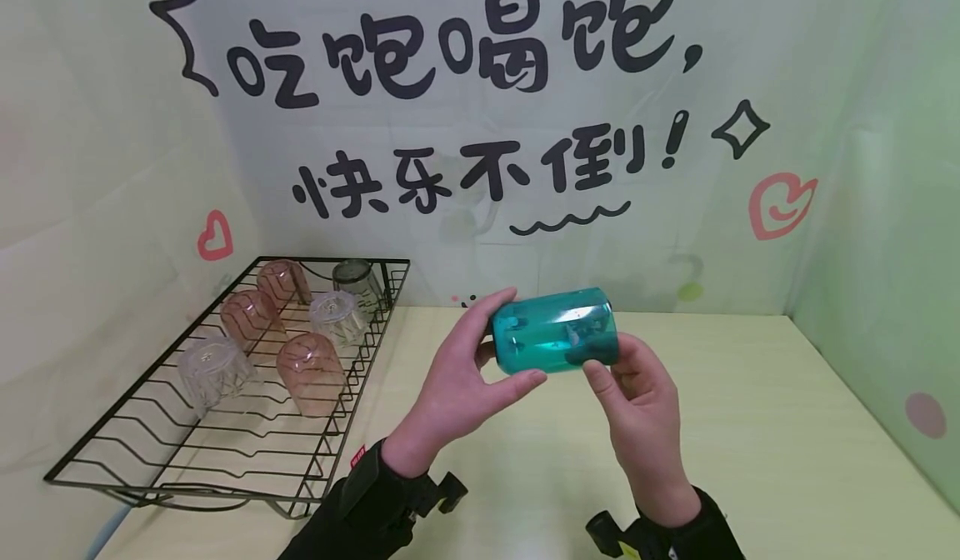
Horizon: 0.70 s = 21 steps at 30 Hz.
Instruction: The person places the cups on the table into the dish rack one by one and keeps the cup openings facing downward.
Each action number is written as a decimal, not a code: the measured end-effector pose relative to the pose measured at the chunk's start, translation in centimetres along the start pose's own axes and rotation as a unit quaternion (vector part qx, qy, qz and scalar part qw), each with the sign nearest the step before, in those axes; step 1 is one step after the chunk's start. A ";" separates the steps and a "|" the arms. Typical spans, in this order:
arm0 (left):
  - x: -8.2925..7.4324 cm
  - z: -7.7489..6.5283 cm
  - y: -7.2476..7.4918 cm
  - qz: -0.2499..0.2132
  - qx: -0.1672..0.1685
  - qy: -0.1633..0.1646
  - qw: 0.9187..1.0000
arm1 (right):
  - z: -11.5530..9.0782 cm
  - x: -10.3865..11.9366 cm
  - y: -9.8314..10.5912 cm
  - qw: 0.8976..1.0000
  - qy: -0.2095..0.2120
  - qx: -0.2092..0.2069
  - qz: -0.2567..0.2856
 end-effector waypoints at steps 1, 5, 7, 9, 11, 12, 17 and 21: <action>0.0 0.0 0.0 0.001 -0.001 -0.001 1.000 | 0.0 0.0 0.0 1.000 -0.002 0.000 0.000; -0.1 -0.1 0.2 0.008 -0.006 -0.003 1.000 | -0.1 -0.1 -0.1 1.000 -0.006 0.002 0.006; -0.1 -0.1 0.2 0.011 -0.008 -0.004 1.000 | -0.1 -0.2 -0.1 1.000 -0.005 0.004 0.011; -0.2 -0.2 0.3 0.012 -0.009 -0.005 1.000 | -0.1 -0.2 -0.2 1.000 -0.003 0.008 0.016; -0.3 -0.2 0.4 0.012 -0.009 -0.007 1.000 | -0.1 -0.1 -0.2 1.000 0.000 0.010 0.018; -0.3 -0.2 0.4 0.014 -0.009 -0.007 1.000 | -0.1 -0.1 -0.2 1.000 0.002 0.011 0.019; -0.3 -0.2 0.5 0.019 -0.010 -0.008 1.000 | 0.0 0.0 -0.2 1.000 0.010 0.018 0.016; -0.5 -0.2 0.6 0.024 -0.013 -0.007 1.000 | 0.1 0.2 -0.3 0.999 0.026 0.033 0.027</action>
Point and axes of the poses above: each hand's wrist, its own z-axis towards the middle knuckle, its own y-axis out of the back of the hand, x = y × z, the point moved 8 cm from there along z, towards the middle knuckle, and after that the axes turned 1 degree about -x, right-handed, at the moved point
